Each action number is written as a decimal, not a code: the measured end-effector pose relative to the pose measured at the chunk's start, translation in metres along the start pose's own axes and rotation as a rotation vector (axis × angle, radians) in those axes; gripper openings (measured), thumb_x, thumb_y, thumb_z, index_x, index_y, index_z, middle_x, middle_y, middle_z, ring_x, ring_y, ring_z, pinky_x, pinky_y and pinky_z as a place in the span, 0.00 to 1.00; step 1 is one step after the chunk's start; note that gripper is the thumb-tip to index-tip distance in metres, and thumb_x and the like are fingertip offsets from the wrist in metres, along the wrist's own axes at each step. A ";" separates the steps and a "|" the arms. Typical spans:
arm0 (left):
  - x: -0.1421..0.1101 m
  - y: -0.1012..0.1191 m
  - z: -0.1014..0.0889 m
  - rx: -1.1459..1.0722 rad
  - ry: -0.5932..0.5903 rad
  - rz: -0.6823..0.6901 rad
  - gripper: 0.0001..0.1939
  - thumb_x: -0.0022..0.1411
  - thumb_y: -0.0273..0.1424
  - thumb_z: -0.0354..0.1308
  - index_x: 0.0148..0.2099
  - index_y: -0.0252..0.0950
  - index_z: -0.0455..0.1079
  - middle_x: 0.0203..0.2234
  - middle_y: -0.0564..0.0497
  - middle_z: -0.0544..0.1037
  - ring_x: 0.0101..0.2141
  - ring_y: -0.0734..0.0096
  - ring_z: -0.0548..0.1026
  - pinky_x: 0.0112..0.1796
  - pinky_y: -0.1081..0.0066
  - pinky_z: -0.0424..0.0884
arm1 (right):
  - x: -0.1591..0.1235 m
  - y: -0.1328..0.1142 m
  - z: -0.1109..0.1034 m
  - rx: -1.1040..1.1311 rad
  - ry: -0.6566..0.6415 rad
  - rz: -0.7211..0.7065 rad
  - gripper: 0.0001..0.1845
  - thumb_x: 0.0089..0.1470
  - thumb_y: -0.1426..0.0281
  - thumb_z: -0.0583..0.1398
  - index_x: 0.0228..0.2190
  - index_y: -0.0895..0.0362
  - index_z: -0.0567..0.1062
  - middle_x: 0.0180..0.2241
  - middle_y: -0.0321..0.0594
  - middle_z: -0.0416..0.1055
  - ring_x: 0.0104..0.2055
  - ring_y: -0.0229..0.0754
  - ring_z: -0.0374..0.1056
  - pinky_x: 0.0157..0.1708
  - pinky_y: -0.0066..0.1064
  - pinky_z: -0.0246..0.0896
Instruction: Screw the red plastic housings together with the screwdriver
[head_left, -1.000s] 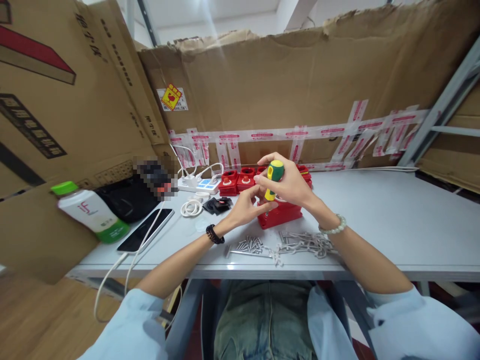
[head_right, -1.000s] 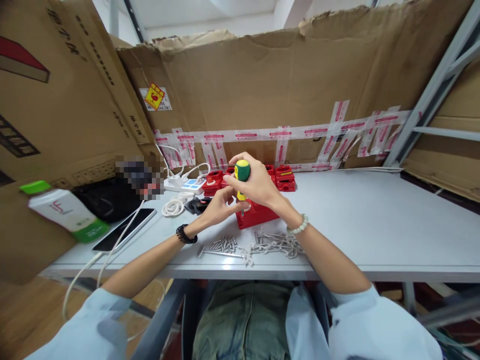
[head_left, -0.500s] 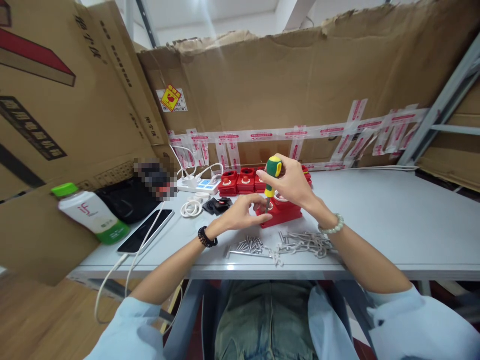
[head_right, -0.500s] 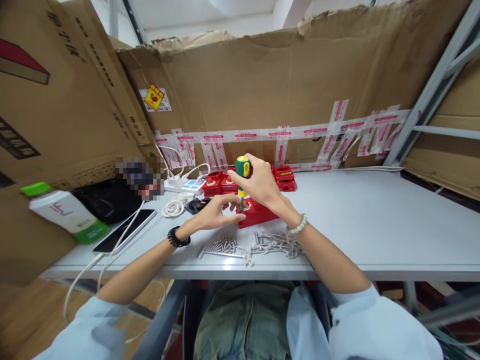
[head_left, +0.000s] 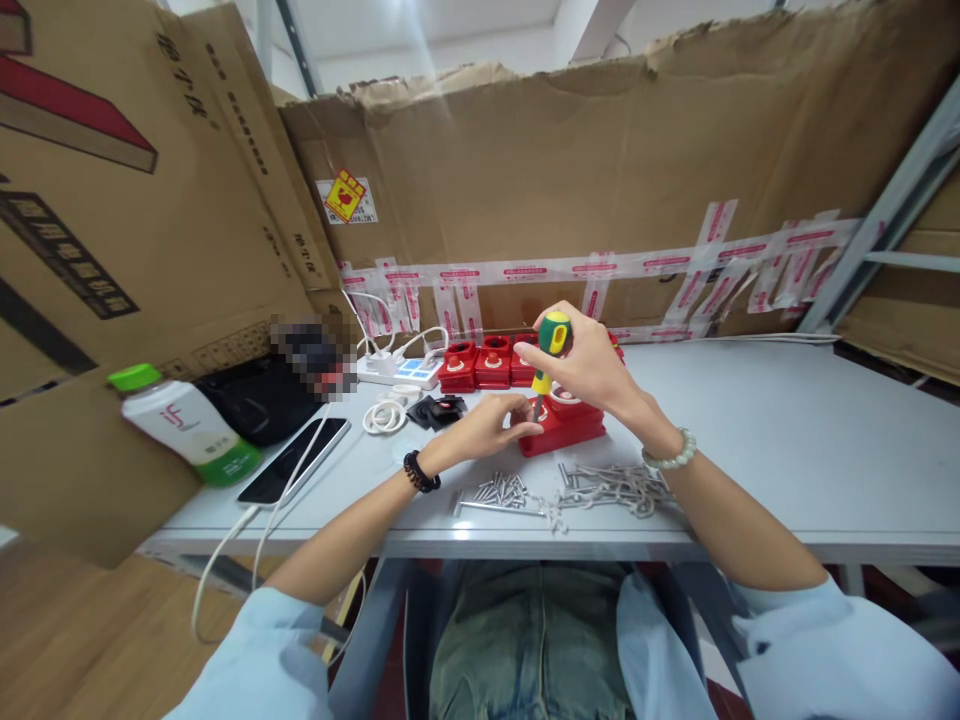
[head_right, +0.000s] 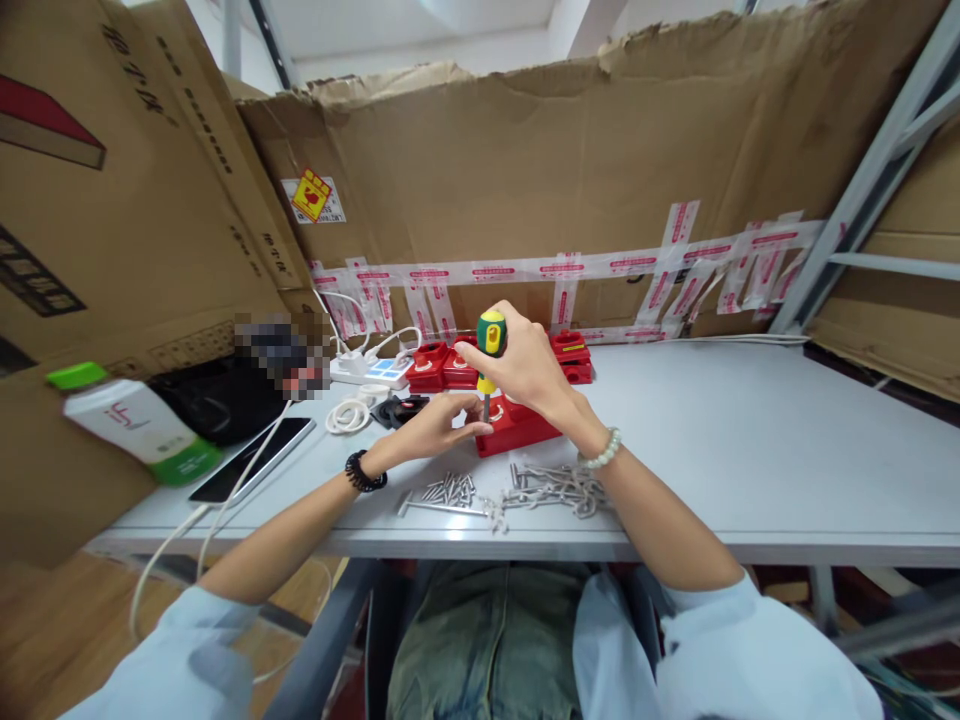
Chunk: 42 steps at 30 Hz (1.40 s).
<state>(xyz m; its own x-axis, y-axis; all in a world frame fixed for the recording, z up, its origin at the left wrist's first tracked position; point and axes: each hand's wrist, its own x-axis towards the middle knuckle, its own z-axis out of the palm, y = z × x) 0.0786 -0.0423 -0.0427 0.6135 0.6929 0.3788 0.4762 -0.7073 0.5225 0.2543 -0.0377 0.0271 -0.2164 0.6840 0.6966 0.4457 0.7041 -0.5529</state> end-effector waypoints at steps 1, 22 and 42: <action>0.000 0.000 0.001 0.024 0.002 -0.001 0.14 0.65 0.38 0.57 0.31 0.35 0.64 0.25 0.53 0.72 0.27 0.73 0.68 0.32 0.72 0.63 | 0.000 0.000 0.000 -0.023 0.006 -0.002 0.15 0.47 0.60 0.65 0.28 0.55 0.66 0.21 0.30 0.63 0.23 0.34 0.56 0.26 0.30 0.53; -0.055 0.023 -0.018 0.152 -0.223 0.044 0.12 0.65 0.39 0.57 0.41 0.37 0.77 0.34 0.47 0.80 0.36 0.68 0.76 0.41 0.70 0.67 | -0.001 -0.009 -0.005 0.086 0.275 -0.077 0.14 0.51 0.64 0.63 0.23 0.53 0.63 0.22 0.33 0.62 0.24 0.36 0.57 0.26 0.34 0.57; 0.000 -0.009 0.013 -0.047 0.053 -0.240 0.32 0.50 0.52 0.65 0.47 0.31 0.69 0.37 0.44 0.78 0.35 0.61 0.74 0.35 0.66 0.67 | 0.016 0.019 0.033 -0.066 0.176 0.011 0.13 0.50 0.63 0.59 0.24 0.52 0.59 0.18 0.30 0.61 0.20 0.35 0.56 0.25 0.30 0.52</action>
<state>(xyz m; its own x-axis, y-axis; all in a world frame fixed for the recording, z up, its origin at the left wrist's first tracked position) 0.0819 -0.0375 -0.0574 0.4516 0.8477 0.2782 0.5738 -0.5147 0.6371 0.2302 -0.0069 0.0127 -0.0586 0.6440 0.7627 0.5049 0.6783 -0.5339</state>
